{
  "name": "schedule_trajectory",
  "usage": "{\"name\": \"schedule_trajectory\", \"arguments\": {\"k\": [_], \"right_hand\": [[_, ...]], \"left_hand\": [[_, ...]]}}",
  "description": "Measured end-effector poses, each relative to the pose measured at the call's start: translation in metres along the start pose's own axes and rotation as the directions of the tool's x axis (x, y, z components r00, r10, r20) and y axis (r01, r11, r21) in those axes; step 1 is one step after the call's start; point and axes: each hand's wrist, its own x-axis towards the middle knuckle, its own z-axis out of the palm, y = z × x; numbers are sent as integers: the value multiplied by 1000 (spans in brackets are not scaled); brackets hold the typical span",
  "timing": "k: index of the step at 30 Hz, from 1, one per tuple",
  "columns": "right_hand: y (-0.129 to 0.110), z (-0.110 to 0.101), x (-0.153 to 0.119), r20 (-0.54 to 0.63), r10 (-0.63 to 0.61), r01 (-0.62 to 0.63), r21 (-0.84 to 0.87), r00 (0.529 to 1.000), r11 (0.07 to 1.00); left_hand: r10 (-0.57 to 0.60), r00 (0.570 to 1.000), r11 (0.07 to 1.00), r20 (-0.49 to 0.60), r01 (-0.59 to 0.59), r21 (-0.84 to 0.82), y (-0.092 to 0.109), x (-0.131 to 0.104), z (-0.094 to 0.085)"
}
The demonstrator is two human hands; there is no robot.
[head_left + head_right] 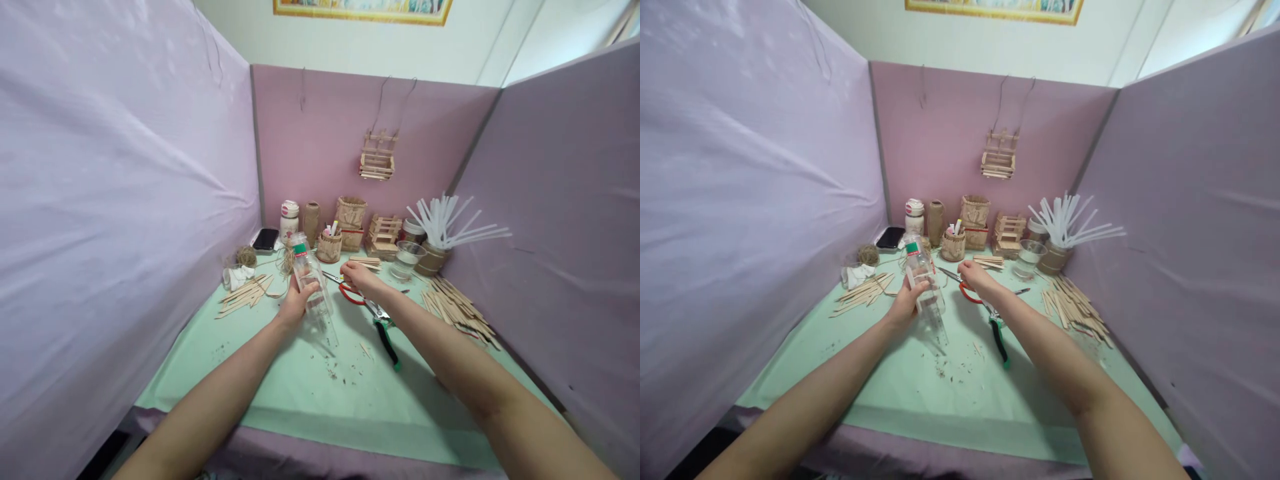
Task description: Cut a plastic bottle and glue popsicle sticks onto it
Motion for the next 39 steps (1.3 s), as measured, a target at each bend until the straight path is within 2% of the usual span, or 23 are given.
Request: {"name": "schedule_trajectory", "arguments": {"k": [4, 8, 13, 18, 19, 21, 23, 25, 27, 31, 35, 37, 39], "right_hand": [[9, 16, -6, -17, -16, 14, -122, 1000, 992], [18, 21, -9, 11, 7, -4, -277, 1000, 961], [19, 9, -10, 59, 28, -1, -415, 998, 910], [-1, -10, -28, 117, -5, 56, -443, 993, 895], [-6, -10, -34, 123, -43, 90, -412, 991, 907], [-10, -6, -50, 77, -214, 227, -264, 974, 938], [-7, 3, -65, -61, -409, 399, -133, 910, 907], [4, 14, -77, -134, -520, 504, -139, 843, 852], [17, 24, -85, -97, -568, 545, -192, 817, 816], [35, 33, -93, 72, -559, 543, -367, 826, 755], [41, 25, -94, 164, -541, 539, -519, 825, 663], [43, 18, -93, 103, -527, 484, -569, 844, 665], [41, 12, -93, -45, -498, 387, -571, 866, 724]], "left_hand": [[9, 1000, 1000, 17, -9, -3, -1, 0, -1], [-9, 1000, 1000, 13, 9, -8, -1, 0, -1], [-15, 1000, 1000, -2, 15, -5, 1, 0, 0], [-18, 1000, 1000, 2, 18, -8, 1, -2, 1], [-18, 1000, 1000, 9, 18, -10, 1, -2, 1], [-14, 1000, 1000, 13, 14, -9, 1, -1, 0], [-10, 1000, 1000, 2, 10, -8, 2, 1, -1], [-7, 1000, 1000, -15, 7, -9, 3, 2, -1], [1, 1000, 1000, -26, -2, -10, 5, 2, -1], [29, 999, 1000, -34, -29, 5, 9, 1, -1], [51, 998, 999, -39, -51, 9, 9, 2, -2], [52, 998, 999, -47, -51, 9, 9, 3, -3], [49, 997, 999, -59, -48, 15, 9, 4, -3]]}}
